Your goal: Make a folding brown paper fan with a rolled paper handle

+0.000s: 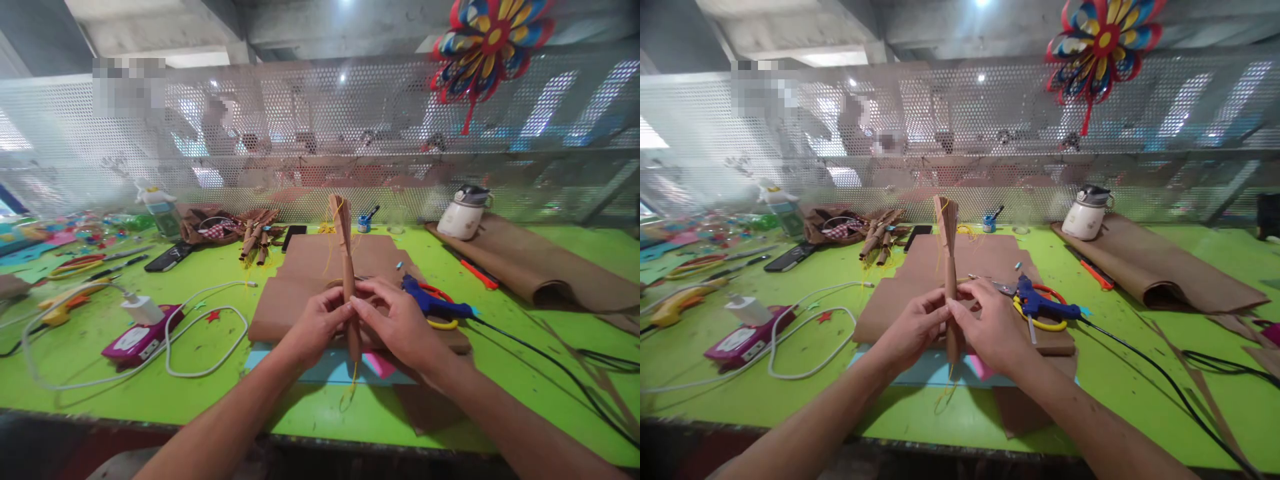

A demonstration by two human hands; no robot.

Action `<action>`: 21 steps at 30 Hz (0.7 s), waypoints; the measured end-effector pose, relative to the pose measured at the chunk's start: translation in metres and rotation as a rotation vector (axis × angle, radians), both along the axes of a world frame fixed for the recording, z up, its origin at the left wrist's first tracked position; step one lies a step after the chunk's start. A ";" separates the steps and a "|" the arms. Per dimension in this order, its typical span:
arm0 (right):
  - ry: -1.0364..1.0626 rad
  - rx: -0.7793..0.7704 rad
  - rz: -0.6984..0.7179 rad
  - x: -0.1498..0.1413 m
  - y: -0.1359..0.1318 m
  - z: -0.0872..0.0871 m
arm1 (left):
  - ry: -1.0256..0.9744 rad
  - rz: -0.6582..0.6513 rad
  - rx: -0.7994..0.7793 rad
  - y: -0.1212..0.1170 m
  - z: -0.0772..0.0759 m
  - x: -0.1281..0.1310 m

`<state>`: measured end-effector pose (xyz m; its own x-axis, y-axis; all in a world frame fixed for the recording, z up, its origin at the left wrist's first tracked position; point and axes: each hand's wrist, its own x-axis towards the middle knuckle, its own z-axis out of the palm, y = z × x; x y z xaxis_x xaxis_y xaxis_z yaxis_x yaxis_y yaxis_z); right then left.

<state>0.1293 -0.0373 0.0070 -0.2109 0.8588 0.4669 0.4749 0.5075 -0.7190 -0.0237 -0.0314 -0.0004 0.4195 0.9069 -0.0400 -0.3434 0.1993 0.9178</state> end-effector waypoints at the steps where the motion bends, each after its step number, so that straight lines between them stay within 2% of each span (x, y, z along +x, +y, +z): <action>1: -0.027 0.020 -0.001 0.000 -0.001 0.000 | 0.003 0.004 -0.003 0.000 0.000 0.000; 8: -0.093 0.108 -0.013 -0.002 -0.005 0.001 | 0.019 0.030 -0.013 0.000 0.000 0.002; 14: 0.109 -0.011 -0.060 0.008 0.006 -0.007 | -0.120 0.058 -0.017 0.006 0.003 -0.009; 17: 0.113 -0.120 -0.057 0.016 0.008 -0.012 | -0.140 0.075 -0.027 0.008 0.007 -0.013; 21: 0.075 -0.127 -0.043 0.025 0.007 -0.012 | -0.101 0.153 0.016 0.007 0.010 -0.013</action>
<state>0.1539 -0.0305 -0.0049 -0.1415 0.9194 0.3669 0.4368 0.3906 -0.8103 -0.0371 -0.0245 0.0095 0.2781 0.9605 0.0104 -0.4587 0.1233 0.8800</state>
